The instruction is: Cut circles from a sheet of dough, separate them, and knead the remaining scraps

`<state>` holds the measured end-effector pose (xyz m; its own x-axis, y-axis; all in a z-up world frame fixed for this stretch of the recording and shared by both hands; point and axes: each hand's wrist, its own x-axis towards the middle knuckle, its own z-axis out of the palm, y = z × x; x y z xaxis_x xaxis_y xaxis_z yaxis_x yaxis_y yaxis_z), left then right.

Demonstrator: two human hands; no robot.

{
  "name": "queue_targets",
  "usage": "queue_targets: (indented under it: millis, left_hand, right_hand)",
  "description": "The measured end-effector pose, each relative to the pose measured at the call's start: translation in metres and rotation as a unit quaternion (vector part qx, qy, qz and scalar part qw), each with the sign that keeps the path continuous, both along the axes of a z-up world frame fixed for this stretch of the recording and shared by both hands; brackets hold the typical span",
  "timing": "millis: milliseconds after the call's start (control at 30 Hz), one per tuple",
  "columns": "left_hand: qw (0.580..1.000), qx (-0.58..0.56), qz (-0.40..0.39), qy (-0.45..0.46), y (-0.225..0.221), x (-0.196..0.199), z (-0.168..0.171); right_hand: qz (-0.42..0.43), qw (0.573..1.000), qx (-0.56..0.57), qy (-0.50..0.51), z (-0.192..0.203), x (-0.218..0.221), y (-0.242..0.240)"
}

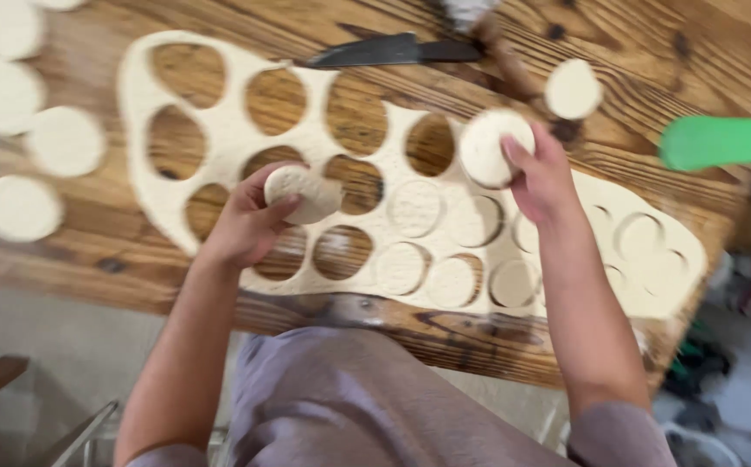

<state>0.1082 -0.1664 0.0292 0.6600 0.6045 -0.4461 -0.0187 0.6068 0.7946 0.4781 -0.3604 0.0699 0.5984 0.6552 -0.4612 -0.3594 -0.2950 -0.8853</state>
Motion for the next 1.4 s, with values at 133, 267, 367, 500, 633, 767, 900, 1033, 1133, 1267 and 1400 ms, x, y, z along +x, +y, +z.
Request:
queue_targets:
  millis: [133, 267, 367, 500, 633, 767, 900, 1033, 1133, 1267, 1400]
  left_hand:
    - [0.984, -0.078, 0.157, -0.037, 0.009, -0.066, -0.002]
    - [0.944, -0.065, 0.319, -0.060, 0.024, -0.151, -0.047]
    - [0.918, -0.015, 0.394, -0.052, 0.063, -0.228, -0.034]
    - [0.902, 0.049, 0.425, -0.062, 0.145, -0.310, 0.042]
    - [0.885, 0.056, 0.459, -0.056, 0.230, -0.370, 0.106]
    - [0.781, 0.108, 0.589, 0.175, 0.274, -0.436, 0.017]
    - [0.852, 0.203, 0.424, 0.231, 0.184, -0.397, 0.003]
    - [0.961, 0.170, 0.177, 0.130, 0.092, -0.339, 0.019]
    - [0.992, 0.100, 0.046, 0.061, 0.036, -0.268, 0.007]
    - [0.985, 0.134, -0.105, -0.025, -0.027, -0.156, 0.004]
    - [0.938, 0.271, -0.212, 0.033, -0.096, -0.051, 0.009]
  right_hand:
    - [0.007, 0.995, -0.039, 0.087, -0.041, -0.069, -0.011]
    - [0.087, 0.982, -0.101, 0.135, -0.046, -0.159, 0.033]
    - [0.126, 0.977, -0.072, 0.159, -0.051, -0.225, 0.102]
    - [0.166, 0.968, -0.038, 0.185, 0.028, -0.332, 0.239]
    - [0.251, 0.953, -0.001, 0.169, 0.101, -0.406, 0.364]
    - [0.379, 0.916, -0.063, -0.119, 0.097, -0.423, 0.391]
    - [0.456, 0.854, 0.100, -0.230, 0.048, -0.382, 0.280]
    - [0.474, 0.879, 0.005, -0.057, 0.020, -0.325, 0.120]
    - [0.306, 0.949, -0.071, -0.030, -0.013, -0.281, -0.019]
    - [0.130, 0.960, -0.178, -0.172, 0.002, -0.221, -0.123]
    - [0.154, 0.889, -0.268, -0.338, -0.016, -0.150, -0.171]
